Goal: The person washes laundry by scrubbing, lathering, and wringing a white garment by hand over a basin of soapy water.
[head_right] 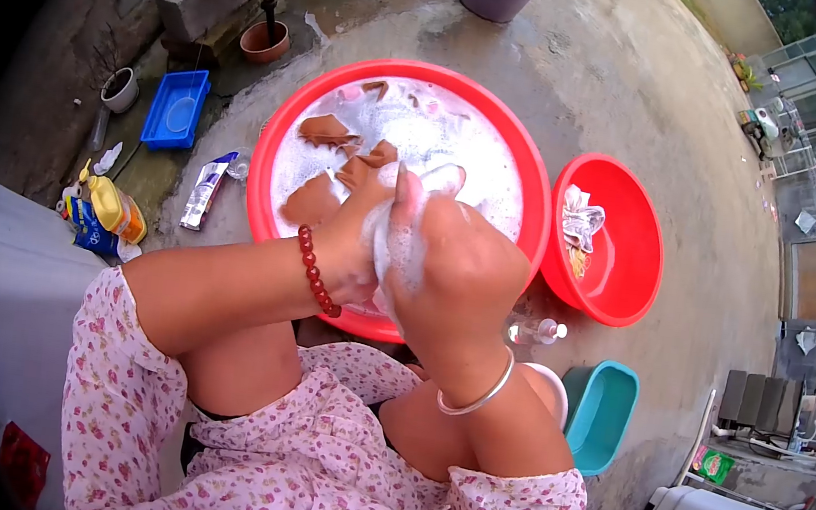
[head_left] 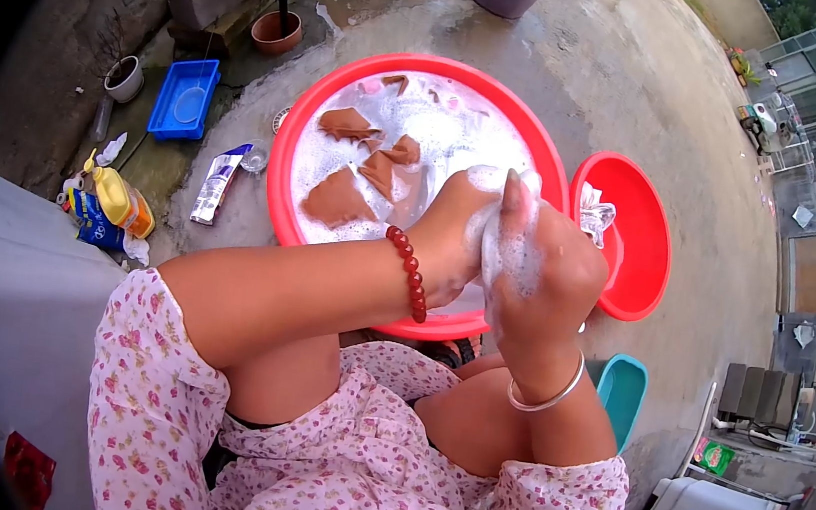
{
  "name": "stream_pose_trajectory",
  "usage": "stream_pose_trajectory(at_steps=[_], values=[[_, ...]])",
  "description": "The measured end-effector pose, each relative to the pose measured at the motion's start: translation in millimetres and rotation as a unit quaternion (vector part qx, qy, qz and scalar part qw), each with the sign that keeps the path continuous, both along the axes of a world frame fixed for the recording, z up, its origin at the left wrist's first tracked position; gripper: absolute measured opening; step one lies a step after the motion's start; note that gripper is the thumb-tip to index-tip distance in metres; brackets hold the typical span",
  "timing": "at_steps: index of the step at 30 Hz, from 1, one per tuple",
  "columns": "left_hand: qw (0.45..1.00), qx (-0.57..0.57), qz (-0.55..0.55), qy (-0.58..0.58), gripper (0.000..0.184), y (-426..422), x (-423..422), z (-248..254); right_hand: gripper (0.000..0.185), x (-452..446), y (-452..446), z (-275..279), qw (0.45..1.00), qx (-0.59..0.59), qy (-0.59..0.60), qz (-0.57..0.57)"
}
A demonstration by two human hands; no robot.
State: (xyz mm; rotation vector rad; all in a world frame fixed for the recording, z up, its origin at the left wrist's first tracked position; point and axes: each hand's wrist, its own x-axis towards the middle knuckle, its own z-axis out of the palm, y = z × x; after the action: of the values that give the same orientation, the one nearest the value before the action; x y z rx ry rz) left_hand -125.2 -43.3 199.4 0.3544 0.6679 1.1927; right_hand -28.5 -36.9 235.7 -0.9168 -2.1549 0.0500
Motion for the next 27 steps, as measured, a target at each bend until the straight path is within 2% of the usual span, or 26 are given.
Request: stream_pose_trajectory(at_steps=[2,3,6,8,9,10,12,13,16,17,18,20,21,24,25,27], values=[[1.000,0.017,0.008,0.022,0.015,-0.7,7.6,-7.6,0.026,6.7,22.9,2.1,0.999,0.034,0.001,-0.040],[0.998,0.043,0.021,0.047,0.017,1.8,10.8,-11.5,0.026,12.3,30.7,1.4,0.996,0.008,-0.025,-0.086],[0.992,0.102,0.048,0.064,0.021,4.0,10.0,-14.4,0.024,8.2,18.4,2.1,0.997,0.048,-0.029,-0.047],[0.999,-0.012,0.026,-0.027,0.011,2.8,4.7,-7.7,0.024,1.8,-5.1,4.9,0.999,0.017,-0.044,0.012],[0.987,-0.091,0.023,-0.126,0.010,1.1,4.5,-3.8,0.025,2.1,-3.2,1.8,0.999,0.026,-0.032,0.004],[0.987,-0.096,0.022,-0.128,0.010,0.3,5.5,-7.0,0.026,3.3,1.5,-2.1,0.999,0.034,-0.021,-0.005],[0.998,0.052,0.003,0.042,0.023,-0.2,8.9,-13.3,0.028,11.5,25.8,-1.0,0.997,0.016,-0.021,-0.070],[0.994,0.079,0.023,0.071,0.025,0.9,11.2,-15.4,0.030,14.6,32.2,-0.3,0.994,-0.012,-0.015,-0.104],[0.998,0.044,0.030,0.033,0.025,-3.4,8.6,4.4,0.028,8.3,15.7,5.5,0.996,0.024,-0.046,-0.074],[1.000,0.022,0.002,0.003,0.023,-3.1,3.0,6.3,0.027,6.1,11.0,0.1,0.999,0.023,-0.013,-0.024],[1.000,0.018,0.002,0.002,0.023,-3.5,3.9,9.6,0.027,5.6,10.2,0.4,0.999,0.019,-0.014,-0.024],[0.998,-0.036,0.053,0.008,0.015,-4.8,9.1,18.2,0.026,4.4,9.3,4.0,0.999,0.027,-0.014,-0.029],[0.998,0.023,0.051,0.040,0.016,-0.5,11.9,0.4,0.025,9.4,21.9,1.3,0.998,-0.003,-0.011,-0.059],[0.993,0.045,0.065,0.090,0.015,1.5,12.0,5.8,0.026,13.6,33.5,0.1,0.994,-0.003,-0.030,-0.107],[0.996,0.010,0.070,0.056,0.014,-0.1,12.3,11.4,0.028,11.0,27.0,-0.2,0.996,0.029,-0.033,-0.083],[0.998,0.024,0.046,0.035,0.015,0.7,3.0,6.0,0.029,2.1,6.5,3.6,0.998,0.027,-0.032,-0.043]])
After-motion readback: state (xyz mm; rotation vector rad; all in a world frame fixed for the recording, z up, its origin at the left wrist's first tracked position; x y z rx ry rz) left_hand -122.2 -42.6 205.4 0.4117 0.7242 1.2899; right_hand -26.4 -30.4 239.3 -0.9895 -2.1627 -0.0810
